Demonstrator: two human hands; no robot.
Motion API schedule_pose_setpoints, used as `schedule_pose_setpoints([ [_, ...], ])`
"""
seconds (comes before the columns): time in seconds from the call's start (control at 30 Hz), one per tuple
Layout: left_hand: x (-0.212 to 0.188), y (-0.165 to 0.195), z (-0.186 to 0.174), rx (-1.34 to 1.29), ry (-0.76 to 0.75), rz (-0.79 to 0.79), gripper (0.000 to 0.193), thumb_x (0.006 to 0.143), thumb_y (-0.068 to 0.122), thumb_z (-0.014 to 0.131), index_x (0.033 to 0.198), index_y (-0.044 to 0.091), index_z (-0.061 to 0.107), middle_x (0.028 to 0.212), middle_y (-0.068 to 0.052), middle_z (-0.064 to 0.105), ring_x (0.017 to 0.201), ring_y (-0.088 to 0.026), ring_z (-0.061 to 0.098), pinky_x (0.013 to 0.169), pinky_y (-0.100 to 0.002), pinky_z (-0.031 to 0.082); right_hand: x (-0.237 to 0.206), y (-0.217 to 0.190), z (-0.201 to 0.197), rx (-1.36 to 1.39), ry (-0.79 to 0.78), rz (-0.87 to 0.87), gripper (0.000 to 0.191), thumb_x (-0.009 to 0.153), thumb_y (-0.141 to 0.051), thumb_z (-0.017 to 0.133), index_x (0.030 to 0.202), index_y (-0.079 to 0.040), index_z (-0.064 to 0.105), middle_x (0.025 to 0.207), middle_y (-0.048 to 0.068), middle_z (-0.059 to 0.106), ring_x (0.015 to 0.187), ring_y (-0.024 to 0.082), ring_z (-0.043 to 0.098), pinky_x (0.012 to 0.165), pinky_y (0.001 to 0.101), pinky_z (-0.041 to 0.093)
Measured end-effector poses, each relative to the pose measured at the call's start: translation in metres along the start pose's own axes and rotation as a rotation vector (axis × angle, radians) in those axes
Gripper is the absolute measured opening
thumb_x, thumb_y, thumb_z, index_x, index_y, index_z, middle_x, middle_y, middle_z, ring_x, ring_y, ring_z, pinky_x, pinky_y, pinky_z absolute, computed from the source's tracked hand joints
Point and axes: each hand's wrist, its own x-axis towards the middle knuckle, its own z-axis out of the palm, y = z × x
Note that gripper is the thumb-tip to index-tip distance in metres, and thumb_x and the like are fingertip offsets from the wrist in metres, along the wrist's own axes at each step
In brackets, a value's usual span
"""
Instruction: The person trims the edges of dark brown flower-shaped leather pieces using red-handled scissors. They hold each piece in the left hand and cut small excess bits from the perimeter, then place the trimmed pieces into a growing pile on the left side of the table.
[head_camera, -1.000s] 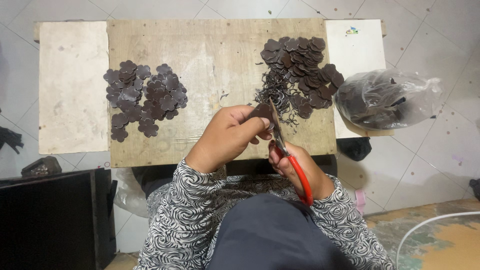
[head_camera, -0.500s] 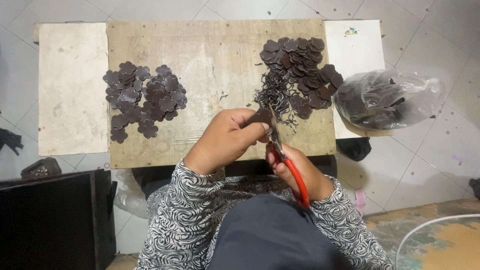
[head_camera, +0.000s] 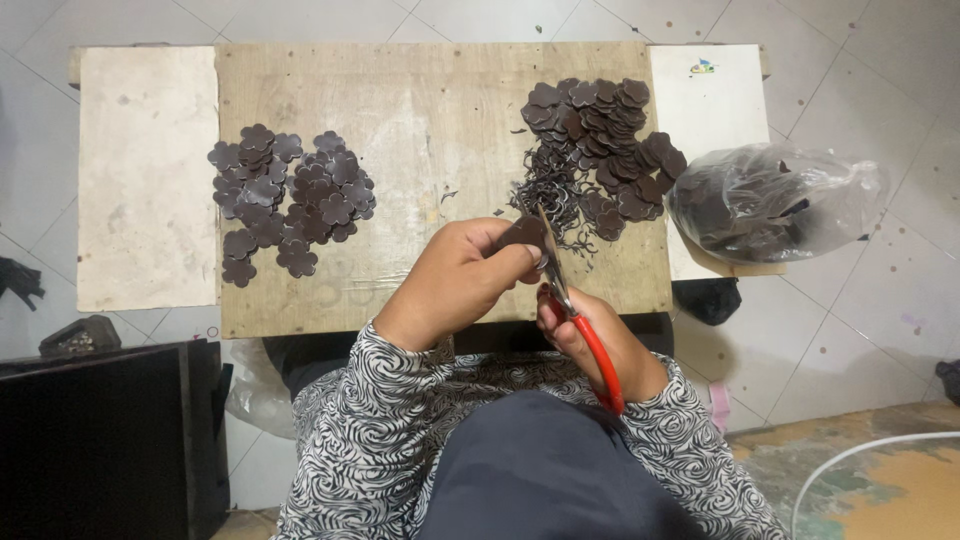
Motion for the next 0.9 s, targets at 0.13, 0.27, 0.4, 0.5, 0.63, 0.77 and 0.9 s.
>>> schedule_pose_setpoints([
  [0.13,-0.0004,-0.0015,0.0006,-0.036,0.052,0.069,0.016,0.093,0.016,0.068,0.098,0.001,0.07,0.086,-0.001,0.071,0.079,-0.007,0.064,0.071,-0.024,0.053,-0.0002,0.0,-0.001,-0.006,-0.003,-0.009,0.068,0.094,-0.075,0.052,0.099,-0.007,0.052,0.086,-0.001,0.047,0.075,0.008,0.043,0.065,0.0224,0.039],
  [0.27,-0.0009,-0.0009,0.0011,-0.181,-0.015,0.056,0.01,0.094,0.012,0.067,0.098,0.002,0.066,0.087,-0.001,0.07,0.079,-0.008,0.067,0.072,-0.024,0.056,-0.0016,0.0,-0.0006,0.065,-0.008,0.035,0.073,0.091,-0.077,0.054,0.105,-0.005,0.052,0.089,0.0,0.046,0.078,0.009,0.043,0.069,0.0231,0.041],
  [0.4,-0.0026,0.0,0.0018,-0.218,-0.072,0.044,0.009,0.095,0.009,0.067,0.096,0.001,0.064,0.086,-0.002,0.07,0.079,-0.008,0.066,0.074,-0.025,0.057,-0.0017,0.0016,-0.001,0.025,-0.037,0.011,0.079,0.088,-0.082,0.053,0.109,-0.006,0.053,0.092,0.0,0.049,0.082,0.009,0.048,0.074,0.0233,0.047],
  [0.5,-0.0028,0.0006,0.0013,-0.193,-0.078,0.052,0.008,0.095,0.009,0.067,0.095,0.001,0.064,0.086,-0.002,0.07,0.079,-0.008,0.067,0.073,-0.025,0.057,-0.0025,0.0043,-0.001,0.035,-0.029,0.014,0.081,0.087,-0.083,0.052,0.114,-0.007,0.052,0.093,-0.001,0.048,0.082,0.009,0.046,0.074,0.0238,0.045],
  [0.63,-0.0026,0.0001,0.0024,-0.176,-0.044,0.098,0.008,0.095,0.009,0.067,0.097,0.002,0.066,0.088,0.0,0.07,0.081,-0.007,0.067,0.074,-0.024,0.057,-0.0034,0.0072,-0.0028,0.088,-0.031,0.063,0.081,0.09,-0.08,0.055,0.11,-0.002,0.052,0.094,0.002,0.047,0.083,0.012,0.045,0.075,0.0269,0.044],
  [0.77,-0.0021,-0.0008,0.0061,-0.228,-0.033,0.101,0.008,0.097,0.01,0.066,0.098,0.002,0.065,0.089,0.0,0.07,0.082,-0.007,0.066,0.076,-0.024,0.056,-0.0042,0.0055,-0.0032,0.067,-0.028,0.06,0.084,0.088,-0.082,0.052,0.117,-0.003,0.053,0.097,0.001,0.049,0.085,0.012,0.048,0.077,0.0262,0.046],
  [0.9,-0.0026,0.0001,0.0043,-0.173,-0.043,0.094,0.009,0.097,0.01,0.066,0.097,0.001,0.066,0.087,-0.001,0.07,0.079,-0.008,0.066,0.074,-0.025,0.057,-0.0028,0.0004,-0.0016,-0.01,-0.044,0.01,0.084,0.091,-0.083,0.048,0.114,-0.003,0.054,0.097,0.0,0.051,0.087,0.011,0.051,0.081,0.0249,0.048],
])
